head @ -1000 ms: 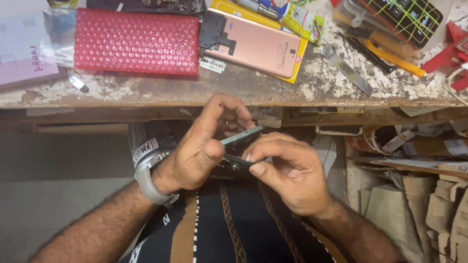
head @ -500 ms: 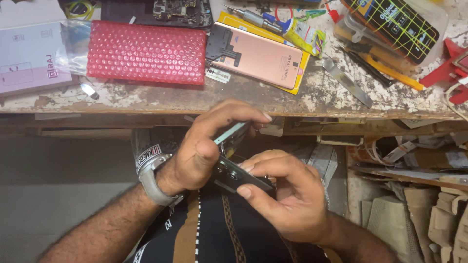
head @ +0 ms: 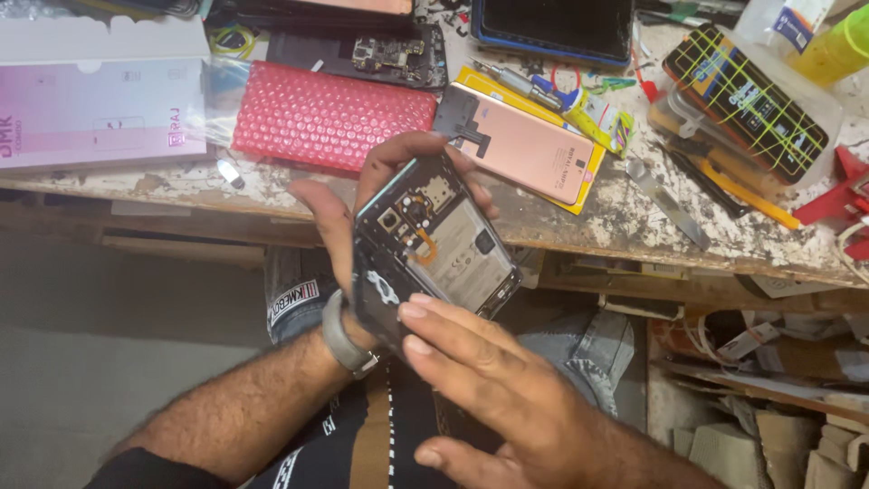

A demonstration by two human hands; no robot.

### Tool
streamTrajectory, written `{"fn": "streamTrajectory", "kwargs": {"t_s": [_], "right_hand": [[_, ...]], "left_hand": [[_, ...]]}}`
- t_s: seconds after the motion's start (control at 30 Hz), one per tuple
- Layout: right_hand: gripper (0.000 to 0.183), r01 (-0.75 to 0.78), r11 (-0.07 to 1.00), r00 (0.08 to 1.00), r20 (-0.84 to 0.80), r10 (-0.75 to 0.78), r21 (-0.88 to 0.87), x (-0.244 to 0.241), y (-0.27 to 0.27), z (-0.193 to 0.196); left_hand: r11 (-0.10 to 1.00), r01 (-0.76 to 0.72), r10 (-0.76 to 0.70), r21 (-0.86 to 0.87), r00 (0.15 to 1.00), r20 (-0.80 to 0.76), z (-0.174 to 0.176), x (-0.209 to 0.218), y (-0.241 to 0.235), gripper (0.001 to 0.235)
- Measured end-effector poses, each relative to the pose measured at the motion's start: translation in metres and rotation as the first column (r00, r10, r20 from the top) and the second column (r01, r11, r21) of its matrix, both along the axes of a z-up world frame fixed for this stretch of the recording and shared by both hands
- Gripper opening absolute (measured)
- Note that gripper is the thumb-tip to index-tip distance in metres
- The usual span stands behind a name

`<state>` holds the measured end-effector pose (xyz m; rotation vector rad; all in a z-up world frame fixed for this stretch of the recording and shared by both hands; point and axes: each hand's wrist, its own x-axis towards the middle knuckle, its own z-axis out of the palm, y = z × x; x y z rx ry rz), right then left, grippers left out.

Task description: The person disassembles a green smartphone by prying off the back cover, unscrewing internal components, and detaching the battery connector. They then handle a separate rose gold back cover, peeling off a protective film.

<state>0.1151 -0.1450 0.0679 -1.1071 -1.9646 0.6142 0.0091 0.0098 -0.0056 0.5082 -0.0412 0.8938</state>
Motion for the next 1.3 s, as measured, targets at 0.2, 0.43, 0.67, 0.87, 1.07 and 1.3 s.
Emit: {"fn": "streamTrajectory", "kwargs": {"t_s": [0.2, 0.43, 0.67, 0.87, 1.07, 1.3], "right_hand": [[0.075, 0.007, 1.0, 0.983, 0.183, -0.01, 0.018, -0.01, 0.012, 0.003], [0.073, 0.039, 0.995, 0.95, 0.307, -0.064, 0.089, -0.024, 0.026, 0.003], [0.058, 0.048, 0.986, 0.934, 0.343, -0.101, 0.161, -0.032, 0.035, 0.007], [0.049, 0.004, 0.977, 0.924, 0.372, -0.085, 0.214, -0.033, 0.039, 0.015], [0.037, 0.155, 0.912, 0.857, 0.407, -0.315, 0.38, -0.034, 0.044, 0.026], [0.032, 0.022, 0.866, 0.861, 0.431, -0.27, 0.5, -0.026, 0.042, 0.019]], "left_hand": [[0.994, 0.045, -0.036, -0.102, 0.995, 0.092, 0.004, 0.002, 0.015, 0.098], [0.989, 0.008, 0.012, -0.151, 0.991, 0.133, 0.006, -0.001, 0.025, 0.095], [0.978, 0.011, 0.015, -0.209, 0.993, 0.12, 0.0, -0.006, 0.03, 0.07], [0.989, 0.069, -0.039, -0.132, 0.974, 0.223, -0.008, -0.018, 0.049, 0.048], [0.98, 0.095, -0.133, 0.174, 0.966, 0.222, -0.013, -0.029, 0.093, 0.071], [0.98, -0.053, 0.001, 0.19, 0.964, 0.264, -0.001, -0.036, 0.107, 0.073]]}}
